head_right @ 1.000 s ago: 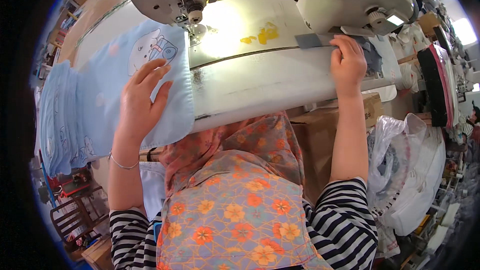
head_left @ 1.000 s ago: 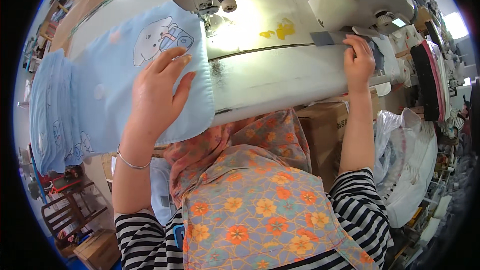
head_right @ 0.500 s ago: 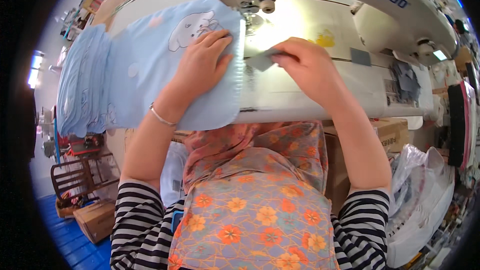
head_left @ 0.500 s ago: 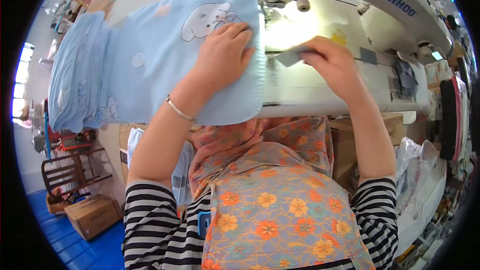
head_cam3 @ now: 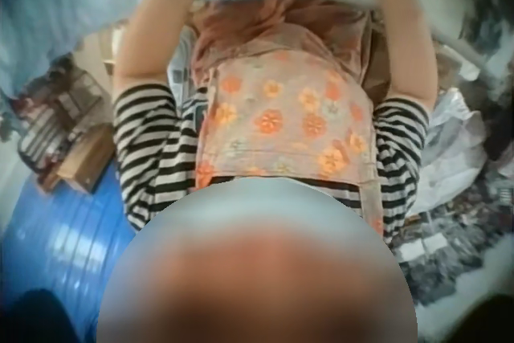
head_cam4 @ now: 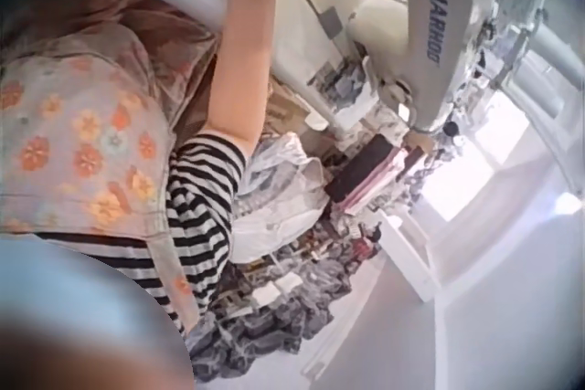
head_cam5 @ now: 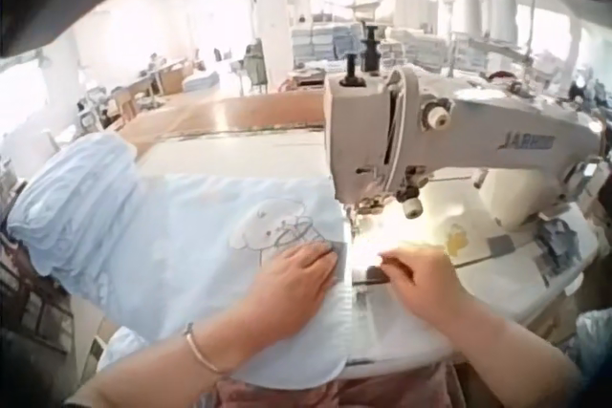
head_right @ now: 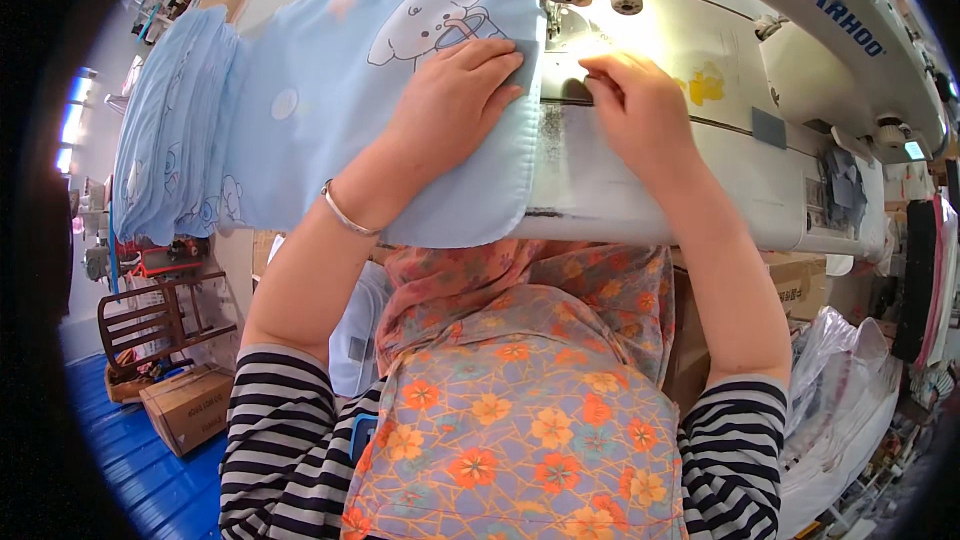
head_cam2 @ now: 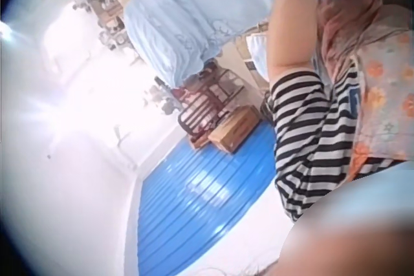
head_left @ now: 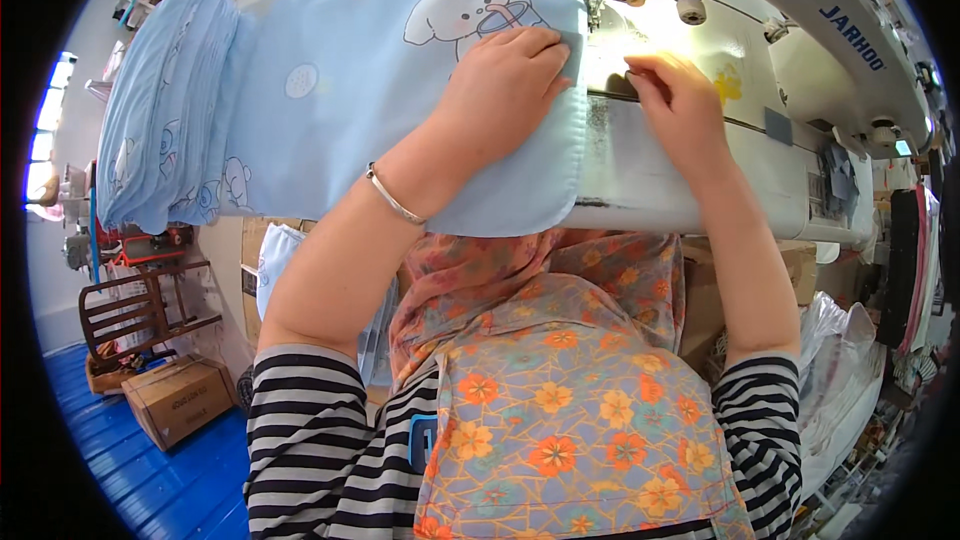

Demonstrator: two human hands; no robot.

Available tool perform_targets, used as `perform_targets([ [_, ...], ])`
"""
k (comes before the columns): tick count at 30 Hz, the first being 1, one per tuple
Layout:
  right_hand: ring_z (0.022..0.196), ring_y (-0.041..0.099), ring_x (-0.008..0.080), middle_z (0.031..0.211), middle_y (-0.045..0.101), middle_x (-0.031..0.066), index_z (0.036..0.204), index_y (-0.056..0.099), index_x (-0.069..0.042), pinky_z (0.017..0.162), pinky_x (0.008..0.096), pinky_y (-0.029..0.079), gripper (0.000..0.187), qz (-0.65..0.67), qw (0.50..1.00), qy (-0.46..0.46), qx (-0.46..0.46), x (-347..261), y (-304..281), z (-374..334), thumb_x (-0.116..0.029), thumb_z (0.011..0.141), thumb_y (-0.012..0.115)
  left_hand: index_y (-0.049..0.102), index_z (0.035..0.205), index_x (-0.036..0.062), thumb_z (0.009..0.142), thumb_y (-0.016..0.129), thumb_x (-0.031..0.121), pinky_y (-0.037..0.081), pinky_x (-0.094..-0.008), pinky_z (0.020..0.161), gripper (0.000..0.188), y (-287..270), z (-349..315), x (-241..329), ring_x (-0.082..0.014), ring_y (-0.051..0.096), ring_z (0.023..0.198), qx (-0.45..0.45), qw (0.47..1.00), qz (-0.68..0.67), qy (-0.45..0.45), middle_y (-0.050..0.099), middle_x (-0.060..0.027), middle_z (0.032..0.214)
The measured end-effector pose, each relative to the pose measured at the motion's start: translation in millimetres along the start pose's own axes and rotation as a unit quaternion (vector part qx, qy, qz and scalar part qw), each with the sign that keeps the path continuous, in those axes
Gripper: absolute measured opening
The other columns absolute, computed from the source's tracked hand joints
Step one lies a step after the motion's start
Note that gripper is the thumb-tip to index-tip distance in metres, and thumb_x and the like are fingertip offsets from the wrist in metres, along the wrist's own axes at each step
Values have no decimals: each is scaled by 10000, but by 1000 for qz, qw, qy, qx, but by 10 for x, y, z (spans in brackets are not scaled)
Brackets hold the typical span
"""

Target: The person is using an industrial sewing machine to sew the edges of light blue fabric items featuring cartoon prints.

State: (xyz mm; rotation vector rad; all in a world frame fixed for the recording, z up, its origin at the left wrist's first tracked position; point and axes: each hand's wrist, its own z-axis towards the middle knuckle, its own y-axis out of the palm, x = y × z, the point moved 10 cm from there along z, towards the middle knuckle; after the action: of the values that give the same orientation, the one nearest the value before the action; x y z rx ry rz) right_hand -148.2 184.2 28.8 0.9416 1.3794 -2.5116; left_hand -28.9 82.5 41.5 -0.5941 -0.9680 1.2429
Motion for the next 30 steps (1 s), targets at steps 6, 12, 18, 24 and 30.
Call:
perform_targets([
  [6,1037,638,257,1165,666,118,1212,654,-54,912,345,496,287,-151,986,-10,67,212,-584,-423,-92,936,584,649,1064,18,882,658,181,467,-422,988,245,-19,8,51,-304,587,1147,28,999,37,15,646,-125,1172],
  [12,1309,515,301,1394,567,133,1289,608,-32,1096,406,395,336,-272,953,129,38,953,-1077,-886,-144,984,518,657,1075,9,890,655,203,470,-419,998,269,24,-3,25,-306,589,1160,24,999,20,13,646,-141,1206],
  [18,1300,523,297,1389,568,134,1276,623,-50,1079,405,416,343,-296,953,16,61,569,-978,-844,-167,956,581,662,1141,-9,906,640,202,465,-413,1017,316,39,19,35,-305,583,1187,16,999,41,10,637,-154,1241],
  [24,1260,546,325,1355,583,123,1191,658,-52,1066,430,433,369,-52,980,-138,-130,-567,-121,-474,-192,854,713,662,1140,-18,904,633,200,468,-411,1015,323,63,4,7,-311,584,1186,12,999,45,11,641,-165,1228],
  [30,1077,643,293,1183,658,107,1081,698,-36,875,387,552,322,-89,938,-321,-96,-866,188,-318,-123,772,719,661,1143,-20,895,626,185,470,-408,1008,324,56,36,22,-316,576,1197,0,1000,25,6,634,-167,1241],
])
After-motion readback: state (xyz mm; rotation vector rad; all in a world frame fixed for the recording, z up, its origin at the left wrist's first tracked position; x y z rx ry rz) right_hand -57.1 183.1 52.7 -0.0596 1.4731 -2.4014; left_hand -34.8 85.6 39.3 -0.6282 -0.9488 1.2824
